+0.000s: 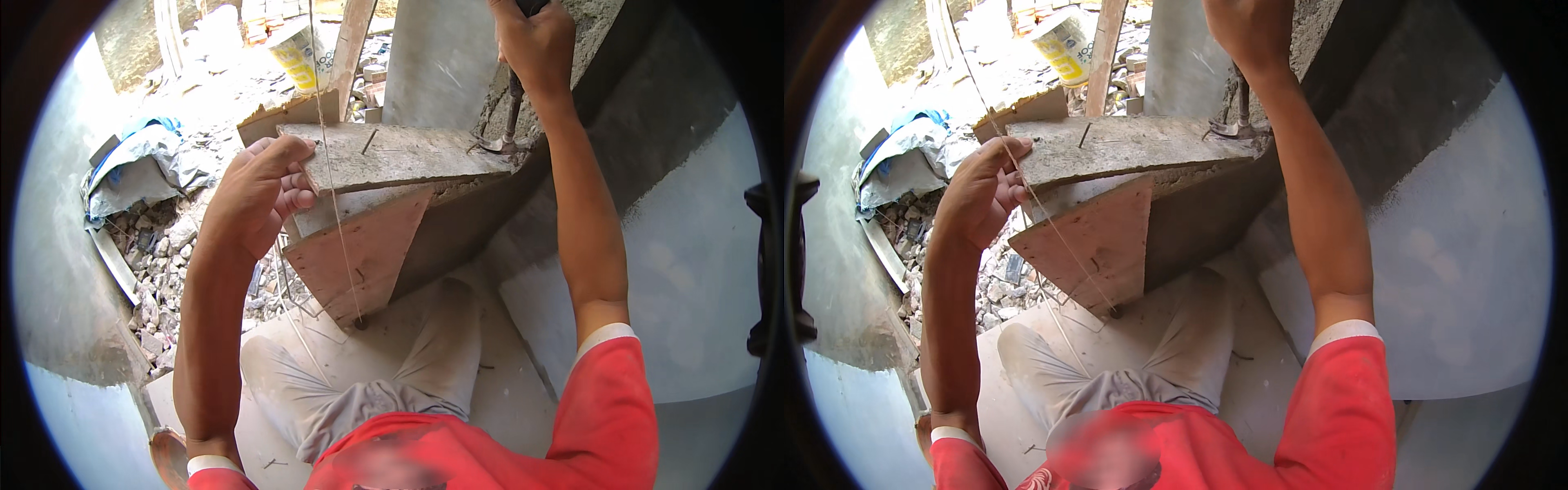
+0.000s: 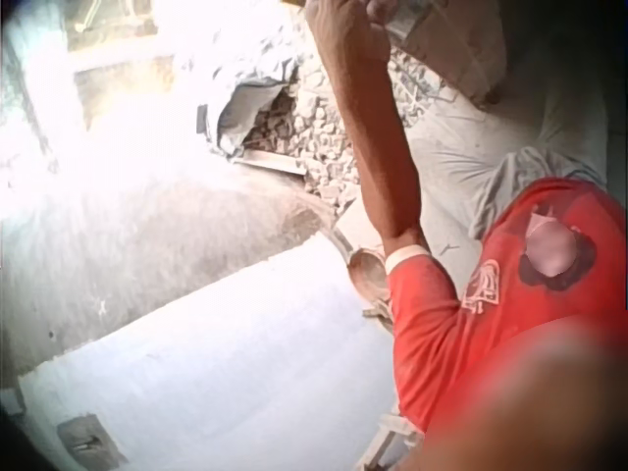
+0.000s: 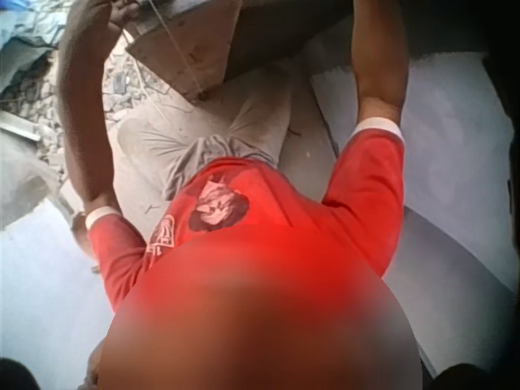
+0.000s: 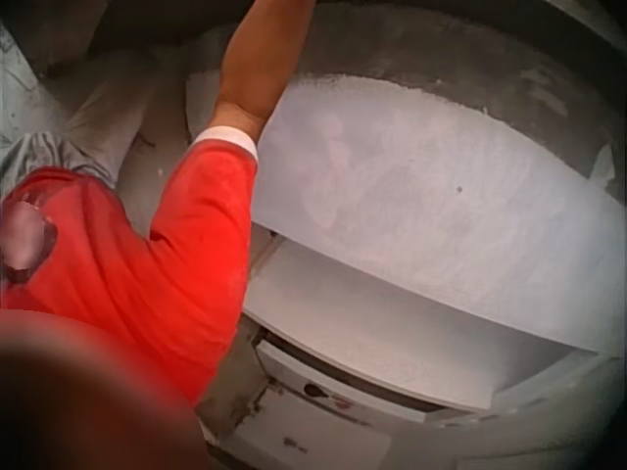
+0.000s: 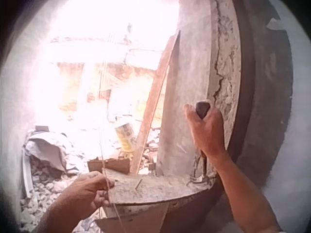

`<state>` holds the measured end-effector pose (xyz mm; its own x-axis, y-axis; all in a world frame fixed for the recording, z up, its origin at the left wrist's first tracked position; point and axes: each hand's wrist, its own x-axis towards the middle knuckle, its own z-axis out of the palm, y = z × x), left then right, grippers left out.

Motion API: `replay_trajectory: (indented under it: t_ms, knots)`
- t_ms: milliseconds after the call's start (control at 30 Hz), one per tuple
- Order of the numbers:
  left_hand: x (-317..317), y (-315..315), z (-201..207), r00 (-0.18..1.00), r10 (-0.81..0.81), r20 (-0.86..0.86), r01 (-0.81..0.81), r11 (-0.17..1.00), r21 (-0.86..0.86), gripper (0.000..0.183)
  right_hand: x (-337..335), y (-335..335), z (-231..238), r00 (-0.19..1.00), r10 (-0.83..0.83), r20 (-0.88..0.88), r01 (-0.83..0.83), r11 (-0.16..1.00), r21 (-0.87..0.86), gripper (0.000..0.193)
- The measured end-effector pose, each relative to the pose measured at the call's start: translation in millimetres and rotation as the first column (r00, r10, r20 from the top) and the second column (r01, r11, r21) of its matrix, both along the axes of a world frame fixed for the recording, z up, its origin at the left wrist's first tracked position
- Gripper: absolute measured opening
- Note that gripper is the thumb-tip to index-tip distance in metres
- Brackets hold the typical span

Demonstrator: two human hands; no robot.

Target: The person measures a wooden board against a concrete stair structure using a tape measure and a plumb line. They then use a hammer to drive nails into the board to secure it in place.

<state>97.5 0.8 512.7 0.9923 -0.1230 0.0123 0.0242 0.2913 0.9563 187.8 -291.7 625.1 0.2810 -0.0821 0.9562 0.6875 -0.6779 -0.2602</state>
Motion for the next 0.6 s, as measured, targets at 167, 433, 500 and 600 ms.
replay_trajectory:
  t_ms: [167, 433, 500, 600]
  knots:
    - [-2.4, -12.1, 11.0, 0.990, 0.107, -0.089, -0.107, 0.994, 0.002, 0.024, 5.7, 0.0, 0.3, 1.000, -0.021, 0.015, 0.021, 1.000, -0.009, 0.045]
    - [0.4, -19.5, 24.3, 0.992, 0.087, 0.091, -0.091, 0.995, 0.039, 0.029, 5.1, -7.2, 5.2, 0.978, 0.169, -0.126, -0.153, 0.981, 0.122, 0.047]
    - [5.2, -20.1, 33.2, 0.989, 0.086, 0.122, -0.094, 0.993, 0.064, 0.027, 5.2, -7.1, 7.5, 0.974, 0.185, -0.132, -0.164, 0.974, 0.154, 0.047]
    - [-1.1, -20.3, 44.5, 0.997, 0.041, 0.064, -0.039, 0.999, -0.038, 0.015, 4.7, -8.7, 12.4, 0.982, 0.144, -0.124, -0.118, 0.974, 0.193, 0.047]
